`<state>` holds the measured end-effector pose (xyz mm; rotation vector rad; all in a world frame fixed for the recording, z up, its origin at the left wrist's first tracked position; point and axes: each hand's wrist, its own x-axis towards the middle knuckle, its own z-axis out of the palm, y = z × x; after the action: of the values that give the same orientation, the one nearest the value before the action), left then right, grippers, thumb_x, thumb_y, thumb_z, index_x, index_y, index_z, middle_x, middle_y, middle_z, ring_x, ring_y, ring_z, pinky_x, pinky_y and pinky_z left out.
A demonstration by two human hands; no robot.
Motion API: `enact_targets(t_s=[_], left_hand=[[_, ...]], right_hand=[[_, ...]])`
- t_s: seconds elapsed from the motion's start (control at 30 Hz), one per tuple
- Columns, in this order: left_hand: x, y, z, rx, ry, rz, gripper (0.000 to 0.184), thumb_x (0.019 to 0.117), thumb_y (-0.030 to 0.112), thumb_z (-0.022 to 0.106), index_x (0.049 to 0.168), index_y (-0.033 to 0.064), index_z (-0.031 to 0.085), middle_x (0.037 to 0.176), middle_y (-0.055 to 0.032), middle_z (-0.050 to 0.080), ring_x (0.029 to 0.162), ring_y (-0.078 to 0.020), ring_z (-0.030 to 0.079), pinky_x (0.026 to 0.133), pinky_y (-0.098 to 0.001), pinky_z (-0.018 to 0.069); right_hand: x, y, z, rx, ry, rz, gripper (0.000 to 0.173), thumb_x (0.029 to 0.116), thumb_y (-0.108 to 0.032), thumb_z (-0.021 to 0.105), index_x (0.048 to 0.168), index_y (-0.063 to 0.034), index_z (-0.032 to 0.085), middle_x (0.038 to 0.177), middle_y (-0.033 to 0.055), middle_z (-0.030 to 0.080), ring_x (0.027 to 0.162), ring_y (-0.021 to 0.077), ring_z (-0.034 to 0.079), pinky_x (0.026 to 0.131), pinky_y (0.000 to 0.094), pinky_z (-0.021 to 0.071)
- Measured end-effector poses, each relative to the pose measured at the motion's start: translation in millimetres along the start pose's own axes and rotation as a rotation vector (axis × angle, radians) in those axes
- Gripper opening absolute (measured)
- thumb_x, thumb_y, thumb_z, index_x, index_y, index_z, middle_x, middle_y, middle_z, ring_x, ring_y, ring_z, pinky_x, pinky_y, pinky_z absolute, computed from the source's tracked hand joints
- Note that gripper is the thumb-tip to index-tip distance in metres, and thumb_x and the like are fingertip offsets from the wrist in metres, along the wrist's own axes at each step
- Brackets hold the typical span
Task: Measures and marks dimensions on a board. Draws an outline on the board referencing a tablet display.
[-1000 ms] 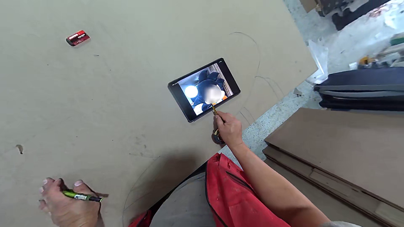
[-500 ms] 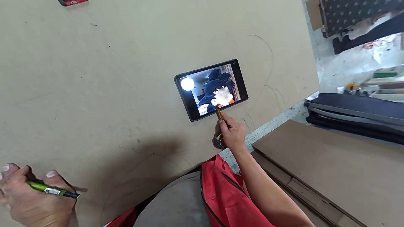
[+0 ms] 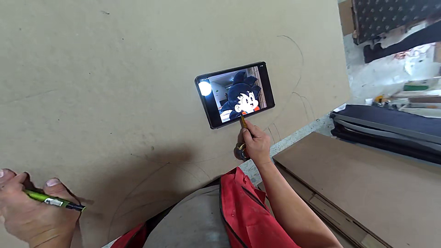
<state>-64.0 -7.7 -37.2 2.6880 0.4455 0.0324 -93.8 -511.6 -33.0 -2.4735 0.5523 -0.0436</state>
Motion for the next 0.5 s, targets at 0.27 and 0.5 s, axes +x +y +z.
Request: enact_targets(t_s=[0.27, 0.5], left_hand=[[0.9, 8.8, -5.1, -0.013, -0.035, -0.036, 0.059, 0.1047, 0.033, 0.047, 0.150, -0.0051, 0.044, 0.161, -0.0254, 0.036, 0.152, -0.0360, 0.034, 0.125, -0.0431, 0.0249], [1.2, -0.6, -1.0, 0.031, -0.020, -0.003, 0.058, 0.1046, 0.036, 0.047, 0.148, -0.0027, 0.046, 0.157, -0.0258, 0.041, 0.149, -0.0364, 0.037, 0.124, -0.0430, 0.0263]], right_hand=[[-0.4, 1.3, 2.5, -0.016, 0.026, -0.014, 0.032, 0.1023, -0.025, 0.056, 0.128, -0.0204, 0.075, 0.094, -0.0002, 0.076, 0.085, 0.0106, 0.071, 0.074, 0.0360, 0.0590], [-0.1, 0.3, 1.7, -0.028, 0.022, -0.014, 0.033, 0.1029, -0.026, 0.055, 0.129, -0.0200, 0.074, 0.091, 0.0001, 0.075, 0.084, 0.0106, 0.070, 0.073, 0.0355, 0.0578]])
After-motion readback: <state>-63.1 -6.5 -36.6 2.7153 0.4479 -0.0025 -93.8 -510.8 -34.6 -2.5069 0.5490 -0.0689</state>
